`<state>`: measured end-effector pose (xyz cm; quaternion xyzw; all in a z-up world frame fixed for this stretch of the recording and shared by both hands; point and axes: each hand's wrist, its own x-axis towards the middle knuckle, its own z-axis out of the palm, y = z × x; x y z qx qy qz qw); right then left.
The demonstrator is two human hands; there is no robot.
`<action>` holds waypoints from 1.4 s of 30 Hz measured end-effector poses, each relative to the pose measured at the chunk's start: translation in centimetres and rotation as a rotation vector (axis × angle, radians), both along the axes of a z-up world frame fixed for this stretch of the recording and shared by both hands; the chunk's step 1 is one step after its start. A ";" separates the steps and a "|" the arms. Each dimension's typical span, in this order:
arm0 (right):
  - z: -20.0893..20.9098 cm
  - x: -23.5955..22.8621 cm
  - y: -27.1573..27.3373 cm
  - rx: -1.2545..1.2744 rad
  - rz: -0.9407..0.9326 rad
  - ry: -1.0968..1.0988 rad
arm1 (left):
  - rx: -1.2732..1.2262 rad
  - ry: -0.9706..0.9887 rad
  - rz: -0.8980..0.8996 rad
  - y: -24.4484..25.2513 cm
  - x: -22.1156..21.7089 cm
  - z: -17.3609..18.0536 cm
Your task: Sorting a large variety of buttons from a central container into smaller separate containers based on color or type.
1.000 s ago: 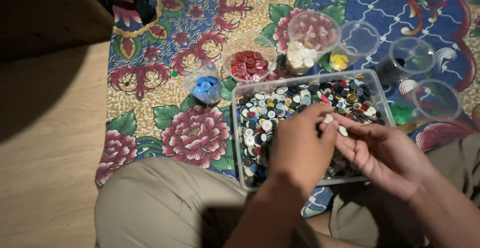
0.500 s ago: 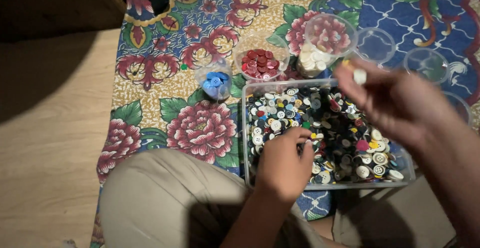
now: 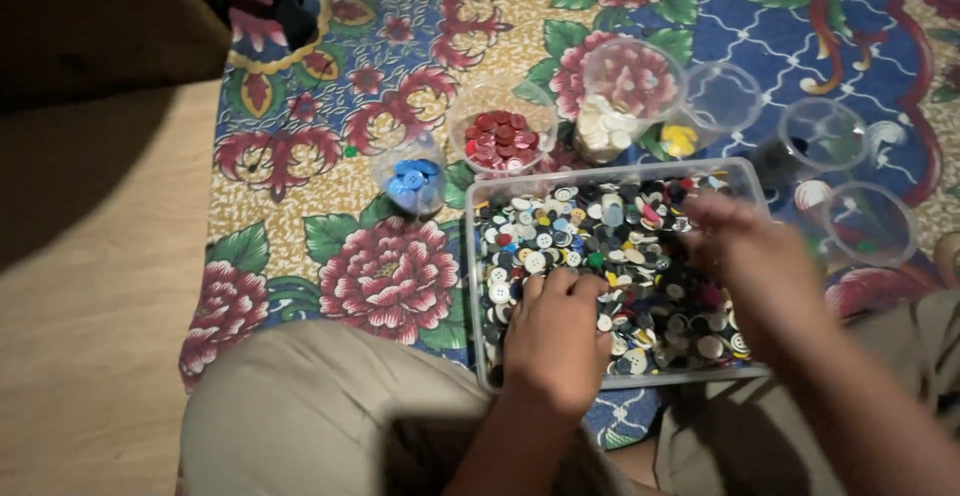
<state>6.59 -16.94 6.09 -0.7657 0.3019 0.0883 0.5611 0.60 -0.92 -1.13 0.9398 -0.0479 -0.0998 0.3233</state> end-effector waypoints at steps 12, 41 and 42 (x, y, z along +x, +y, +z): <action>-2.0 -5.0 0.9 -0.318 0.438 -0.006 | 0.030 0.017 0.055 0.0 0.6 1.5; -8.6 -2.7 -8.3 -0.901 0.840 -0.334 | -0.034 -0.178 0.022 -0.1 -0.5 0.7; -8.2 -2.5 -8.2 -0.878 0.830 -0.339 | -0.035 -0.174 0.028 -0.1 -0.5 0.7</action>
